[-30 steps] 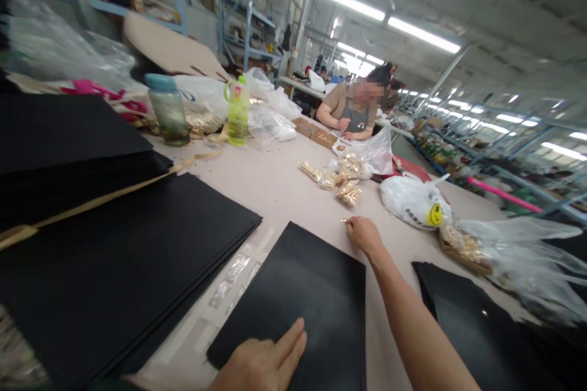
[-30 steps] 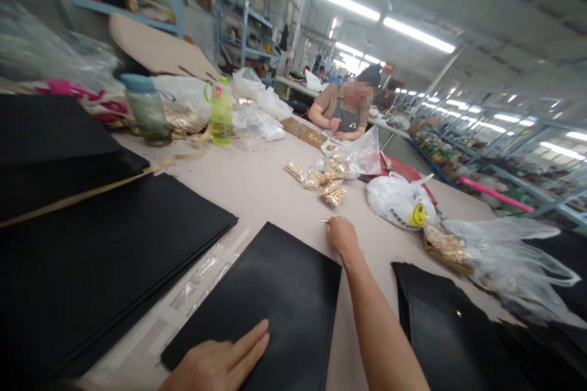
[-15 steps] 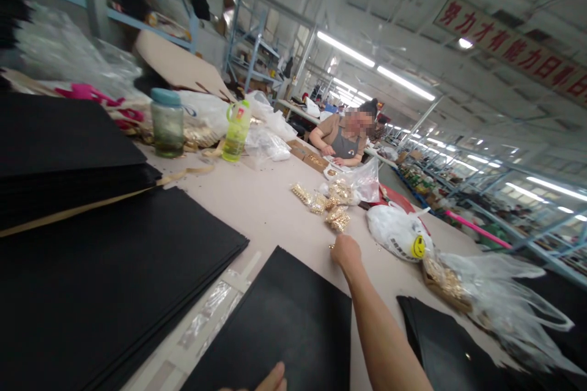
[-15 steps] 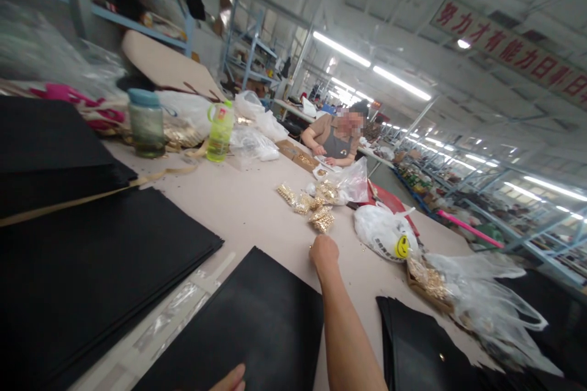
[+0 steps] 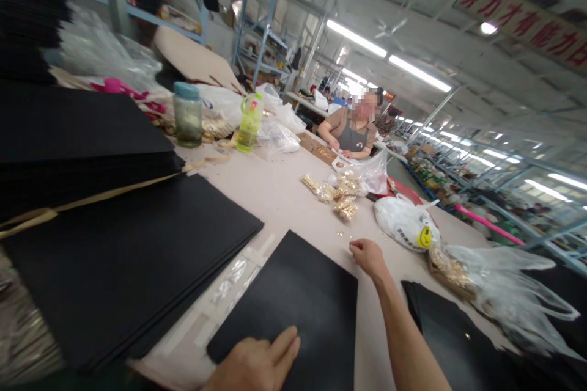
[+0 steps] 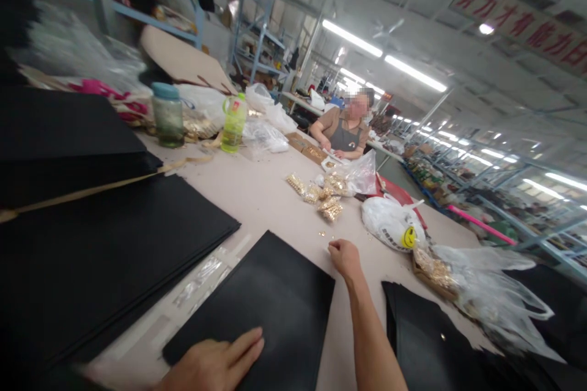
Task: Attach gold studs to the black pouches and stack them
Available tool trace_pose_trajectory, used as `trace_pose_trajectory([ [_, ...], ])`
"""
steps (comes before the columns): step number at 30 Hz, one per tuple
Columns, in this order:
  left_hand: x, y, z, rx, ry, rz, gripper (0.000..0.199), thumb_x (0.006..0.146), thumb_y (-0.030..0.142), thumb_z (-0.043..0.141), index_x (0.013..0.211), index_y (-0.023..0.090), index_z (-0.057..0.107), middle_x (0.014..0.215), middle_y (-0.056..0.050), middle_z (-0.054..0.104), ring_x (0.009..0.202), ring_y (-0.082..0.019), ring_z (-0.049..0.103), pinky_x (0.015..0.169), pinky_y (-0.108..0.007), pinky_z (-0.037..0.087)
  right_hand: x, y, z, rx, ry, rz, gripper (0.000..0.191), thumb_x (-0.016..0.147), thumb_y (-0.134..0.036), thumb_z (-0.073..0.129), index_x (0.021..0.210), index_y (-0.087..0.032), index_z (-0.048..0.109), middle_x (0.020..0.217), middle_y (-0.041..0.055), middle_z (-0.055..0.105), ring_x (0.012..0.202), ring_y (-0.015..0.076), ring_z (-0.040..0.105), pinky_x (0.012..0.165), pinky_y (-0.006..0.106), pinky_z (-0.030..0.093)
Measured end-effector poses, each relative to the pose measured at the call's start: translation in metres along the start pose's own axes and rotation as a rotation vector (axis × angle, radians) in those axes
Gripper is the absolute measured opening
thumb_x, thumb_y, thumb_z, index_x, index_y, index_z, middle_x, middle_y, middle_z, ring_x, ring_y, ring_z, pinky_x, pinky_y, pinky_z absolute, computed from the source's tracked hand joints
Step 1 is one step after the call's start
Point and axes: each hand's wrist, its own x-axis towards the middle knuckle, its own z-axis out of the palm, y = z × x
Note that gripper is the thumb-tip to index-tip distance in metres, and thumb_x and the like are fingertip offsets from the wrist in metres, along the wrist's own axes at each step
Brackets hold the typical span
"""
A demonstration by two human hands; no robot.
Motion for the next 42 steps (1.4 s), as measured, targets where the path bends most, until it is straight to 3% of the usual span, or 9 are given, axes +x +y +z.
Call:
trace_pose_trajectory([
  [1,0.0,0.002,-0.009,-0.068,-0.028,-0.039,0.063,0.073,0.025,0.068,0.132,0.012,0.051,0.137,-0.012,0.057,0.081,-0.024,0.069,0.068,-0.037,0.057,-0.014,0.002,0.001,0.067,-0.04,-0.009,0.026,0.082,-0.027,0.054,0.096,-0.012,0.07,0.077,0.0081,0.072,0.079,0.0216,0.07,0.073,0.03,0.055],
  [4,0.001,0.004,-0.025,-0.176,-0.082,-0.013,0.063,0.076,0.039,0.067,0.13,0.01,0.051,0.126,-0.012,0.063,0.081,-0.026,0.067,0.068,-0.04,0.056,-0.065,0.003,0.008,0.275,-0.187,-0.036,0.036,0.083,-0.042,0.057,0.1,-0.013,0.067,0.079,0.0051,0.07,0.071,0.017,0.068,0.068,0.028,0.056],
  [8,0.0,0.002,-0.021,-0.186,-0.051,0.021,0.058,0.081,0.044,0.062,0.126,0.009,0.051,0.122,-0.013,0.062,0.087,-0.027,0.066,0.067,-0.039,0.053,-0.129,-0.013,0.024,0.579,-0.414,-0.044,0.036,0.07,-0.046,0.072,0.086,-0.014,0.067,0.068,0.0014,0.066,0.061,0.0144,0.063,0.061,0.027,0.055],
  [12,-0.002,0.004,-0.019,-0.178,-0.053,0.013,0.054,0.081,0.043,0.062,0.122,0.01,0.052,0.111,-0.01,0.063,0.085,-0.026,0.065,0.065,-0.038,0.051,-0.163,-0.028,0.04,0.467,-0.521,-0.132,0.024,0.077,-0.04,0.066,0.08,-0.016,0.069,0.065,0.0,0.065,0.059,0.013,0.059,0.056,0.024,0.047],
  [19,-0.002,0.005,-0.023,-0.168,-0.045,0.02,0.053,0.082,0.045,0.061,0.12,0.01,0.053,0.106,-0.008,0.063,0.081,-0.025,0.064,0.063,-0.039,0.05,-0.162,-0.038,0.048,0.263,-0.454,-0.265,0.016,0.079,-0.031,0.061,0.079,-0.02,0.073,0.075,0.0009,0.072,0.07,0.0157,0.063,0.064,0.024,0.044],
  [25,-0.003,0.004,-0.022,-0.173,-0.047,0.019,0.054,0.081,0.045,0.063,0.121,0.011,0.052,0.104,-0.007,0.062,0.08,-0.025,0.064,0.062,-0.038,0.049,-0.156,-0.041,0.051,0.231,-0.526,-0.184,0.015,0.077,-0.03,0.062,0.078,-0.018,0.072,0.065,0.0005,0.068,0.057,0.0127,0.059,0.053,0.022,0.043],
  [33,-0.002,0.003,-0.023,-0.195,-0.08,0.018,0.051,0.081,0.042,0.061,0.121,0.013,0.052,0.105,-0.006,0.062,0.079,-0.023,0.062,0.063,-0.037,0.05,-0.136,-0.058,0.046,0.189,-0.738,0.023,0.005,0.073,-0.02,0.065,0.071,-0.016,0.064,0.052,-0.001,0.06,0.047,0.0119,0.057,0.042,0.02,0.045],
  [38,-0.002,0.003,-0.025,-0.201,-0.093,0.012,0.049,0.081,0.034,0.059,0.124,0.013,0.051,0.108,-0.006,0.063,0.078,-0.024,0.062,0.062,-0.039,0.05,-0.131,-0.066,0.045,0.103,-0.734,0.037,0.01,0.071,-0.019,0.07,0.067,-0.016,0.061,0.047,-0.0034,0.056,0.043,0.0099,0.054,0.039,0.017,0.042],
  [42,-0.004,0.001,-0.021,-0.195,-0.073,0.043,0.042,0.081,0.019,0.055,0.123,0.015,0.053,0.11,-0.006,0.065,0.081,-0.023,0.064,0.065,-0.038,0.052,-0.121,-0.061,0.041,0.141,-0.787,0.0,0.018,0.071,-0.027,0.076,0.08,-0.017,0.063,0.052,-0.003,0.062,0.05,0.0127,0.061,0.047,0.02,0.048],
])
